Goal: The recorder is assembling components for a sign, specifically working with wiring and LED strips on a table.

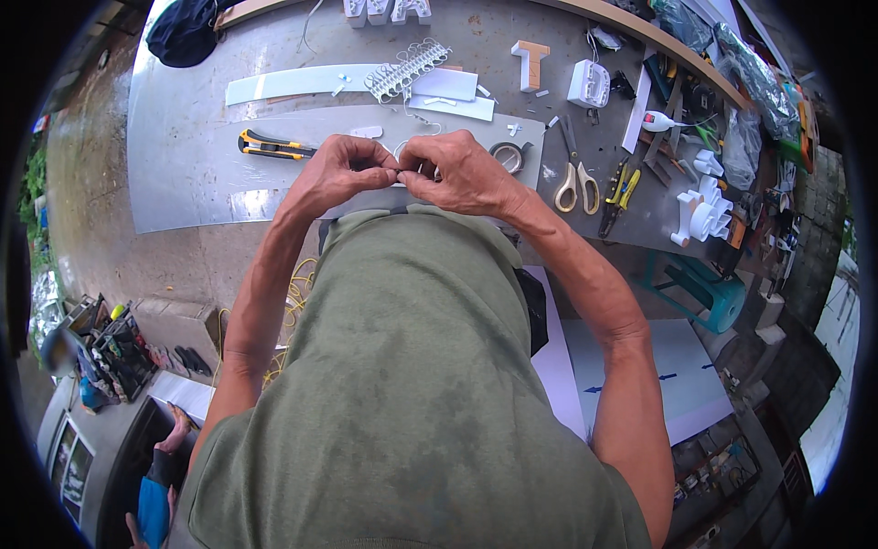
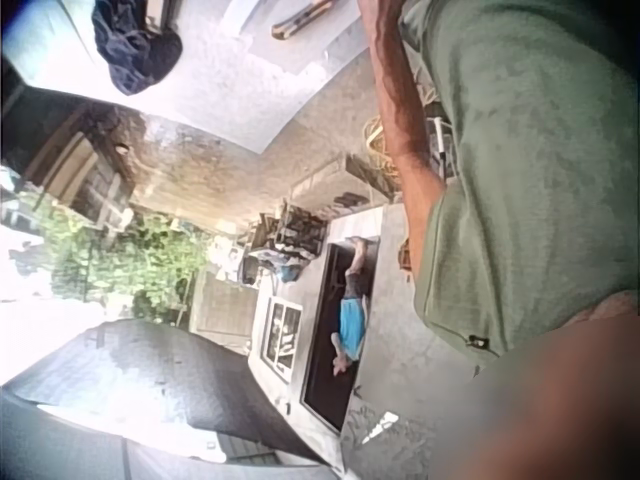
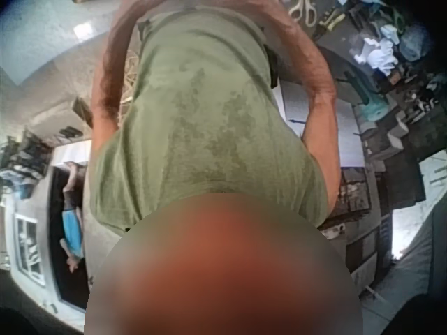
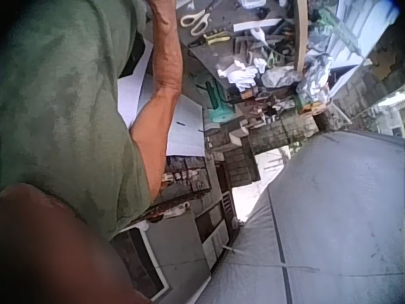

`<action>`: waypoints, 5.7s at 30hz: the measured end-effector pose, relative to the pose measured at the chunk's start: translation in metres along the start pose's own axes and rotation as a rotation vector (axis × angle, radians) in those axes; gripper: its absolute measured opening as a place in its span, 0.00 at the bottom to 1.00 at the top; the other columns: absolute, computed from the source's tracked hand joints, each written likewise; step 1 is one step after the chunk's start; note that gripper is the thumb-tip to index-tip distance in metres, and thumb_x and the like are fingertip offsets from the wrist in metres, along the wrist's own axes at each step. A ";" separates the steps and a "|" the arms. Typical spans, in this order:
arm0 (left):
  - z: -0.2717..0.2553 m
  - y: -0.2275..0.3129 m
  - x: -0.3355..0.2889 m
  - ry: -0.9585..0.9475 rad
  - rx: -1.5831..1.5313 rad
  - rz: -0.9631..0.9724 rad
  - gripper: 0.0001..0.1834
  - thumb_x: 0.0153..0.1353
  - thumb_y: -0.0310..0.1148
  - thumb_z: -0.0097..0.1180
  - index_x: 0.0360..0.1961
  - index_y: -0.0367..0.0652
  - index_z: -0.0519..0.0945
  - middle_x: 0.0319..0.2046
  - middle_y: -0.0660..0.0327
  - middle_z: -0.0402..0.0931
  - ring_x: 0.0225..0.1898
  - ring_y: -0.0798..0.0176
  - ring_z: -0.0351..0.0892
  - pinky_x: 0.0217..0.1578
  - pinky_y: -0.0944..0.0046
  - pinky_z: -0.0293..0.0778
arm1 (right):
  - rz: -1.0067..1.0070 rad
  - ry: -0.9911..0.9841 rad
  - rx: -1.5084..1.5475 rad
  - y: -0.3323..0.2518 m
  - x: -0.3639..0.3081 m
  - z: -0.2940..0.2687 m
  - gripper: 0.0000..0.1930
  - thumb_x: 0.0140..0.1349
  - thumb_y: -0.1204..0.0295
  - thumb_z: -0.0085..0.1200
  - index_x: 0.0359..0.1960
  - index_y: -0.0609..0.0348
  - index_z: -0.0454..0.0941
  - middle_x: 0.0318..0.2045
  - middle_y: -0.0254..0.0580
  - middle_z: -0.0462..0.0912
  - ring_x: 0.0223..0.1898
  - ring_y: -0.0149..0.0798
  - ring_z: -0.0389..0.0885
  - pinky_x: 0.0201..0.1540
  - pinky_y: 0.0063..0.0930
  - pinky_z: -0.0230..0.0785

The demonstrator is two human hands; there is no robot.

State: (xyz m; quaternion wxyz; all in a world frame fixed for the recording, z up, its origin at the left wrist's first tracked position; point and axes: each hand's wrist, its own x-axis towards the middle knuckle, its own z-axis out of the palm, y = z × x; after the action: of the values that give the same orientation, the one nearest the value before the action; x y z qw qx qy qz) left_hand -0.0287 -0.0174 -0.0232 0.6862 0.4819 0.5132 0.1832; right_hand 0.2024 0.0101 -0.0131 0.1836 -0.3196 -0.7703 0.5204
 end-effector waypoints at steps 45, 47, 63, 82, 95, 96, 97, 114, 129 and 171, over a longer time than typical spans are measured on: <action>0.011 0.000 -0.011 0.201 0.163 0.293 0.14 0.49 0.36 0.74 0.35 0.42 0.85 0.36 0.65 0.83 0.40 0.68 0.76 0.43 0.64 0.70 | 0.587 -0.273 0.888 0.019 -0.003 -0.004 0.14 0.64 0.61 0.67 0.40 0.59 0.81 0.34 0.36 0.83 0.34 0.30 0.82 0.33 0.27 0.79; 0.014 0.001 -0.016 0.316 0.163 0.411 0.15 0.50 0.37 0.74 0.37 0.43 0.85 0.41 0.66 0.82 0.43 0.69 0.74 0.46 0.64 0.67 | 0.628 -0.236 0.949 0.018 -0.004 -0.002 0.13 0.63 0.63 0.67 0.40 0.58 0.81 0.34 0.35 0.82 0.34 0.30 0.82 0.32 0.27 0.79; 0.029 0.002 -0.029 0.245 -0.075 -0.039 0.15 0.59 0.36 0.71 0.39 0.33 0.87 0.30 0.63 0.84 0.32 0.73 0.77 0.36 0.69 0.74 | 0.570 -0.070 0.992 0.019 -0.015 0.019 0.13 0.67 0.65 0.64 0.44 0.60 0.78 0.30 0.33 0.80 0.29 0.26 0.81 0.24 0.18 0.75; 0.013 -0.012 -0.026 -0.003 -0.168 -0.030 0.11 0.62 0.34 0.70 0.34 0.36 0.84 0.26 0.71 0.78 0.29 0.79 0.72 0.30 0.73 0.68 | 0.583 -0.086 0.831 0.011 -0.010 0.018 0.15 0.66 0.58 0.65 0.37 0.59 0.84 0.20 0.22 0.70 0.20 0.18 0.60 0.20 0.15 0.50; 0.019 -0.009 -0.030 0.075 -0.130 -0.018 0.11 0.61 0.32 0.70 0.36 0.34 0.86 0.28 0.67 0.82 0.30 0.76 0.76 0.32 0.71 0.73 | 0.422 -0.027 0.644 0.017 -0.011 0.027 0.12 0.67 0.63 0.63 0.38 0.62 0.82 0.25 0.24 0.73 0.27 0.21 0.68 0.29 0.22 0.62; 0.020 -0.008 -0.030 0.076 -0.139 -0.014 0.11 0.60 0.32 0.70 0.36 0.34 0.86 0.28 0.66 0.82 0.31 0.76 0.76 0.33 0.71 0.73 | 0.325 -0.015 0.469 0.015 -0.011 0.026 0.12 0.68 0.65 0.61 0.38 0.63 0.81 0.26 0.27 0.74 0.29 0.23 0.70 0.31 0.23 0.65; 0.021 -0.008 -0.029 0.076 -0.139 -0.015 0.11 0.60 0.32 0.70 0.36 0.34 0.86 0.28 0.66 0.82 0.31 0.76 0.76 0.33 0.71 0.73 | 0.227 -0.002 0.294 0.013 -0.010 0.026 0.11 0.68 0.67 0.60 0.38 0.65 0.79 0.28 0.29 0.75 0.30 0.25 0.71 0.33 0.25 0.67; 0.003 0.013 -0.027 0.243 0.353 0.474 0.12 0.62 0.36 0.67 0.46 0.47 0.87 0.37 0.65 0.85 0.41 0.63 0.77 0.40 0.61 0.73 | 0.096 0.010 0.200 -0.010 -0.001 -0.006 0.08 0.69 0.70 0.58 0.40 0.63 0.83 0.33 0.36 0.83 0.36 0.31 0.80 0.41 0.28 0.73; 0.007 0.006 -0.019 0.168 0.039 0.207 0.12 0.56 0.38 0.72 0.37 0.42 0.90 0.27 0.63 0.83 0.30 0.70 0.75 0.35 0.67 0.69 | 0.198 -0.009 0.255 -0.018 -0.012 -0.010 0.14 0.66 0.66 0.63 0.48 0.62 0.80 0.34 0.36 0.83 0.36 0.31 0.79 0.41 0.29 0.75; 0.037 0.010 -0.002 0.068 -0.230 -0.048 0.15 0.62 0.38 0.69 0.41 0.36 0.87 0.34 0.62 0.85 0.38 0.71 0.80 0.45 0.68 0.74 | 0.533 0.461 0.359 -0.022 -0.045 0.024 0.10 0.66 0.70 0.64 0.41 0.67 0.85 0.31 0.36 0.87 0.32 0.24 0.82 0.37 0.21 0.76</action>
State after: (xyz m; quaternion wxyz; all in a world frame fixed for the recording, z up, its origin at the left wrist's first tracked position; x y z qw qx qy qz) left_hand 0.0054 -0.0317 -0.0137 0.7233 0.3813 0.5231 0.2405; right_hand 0.2140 -0.0429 -0.0001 0.2632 -0.5795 -0.4958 0.5908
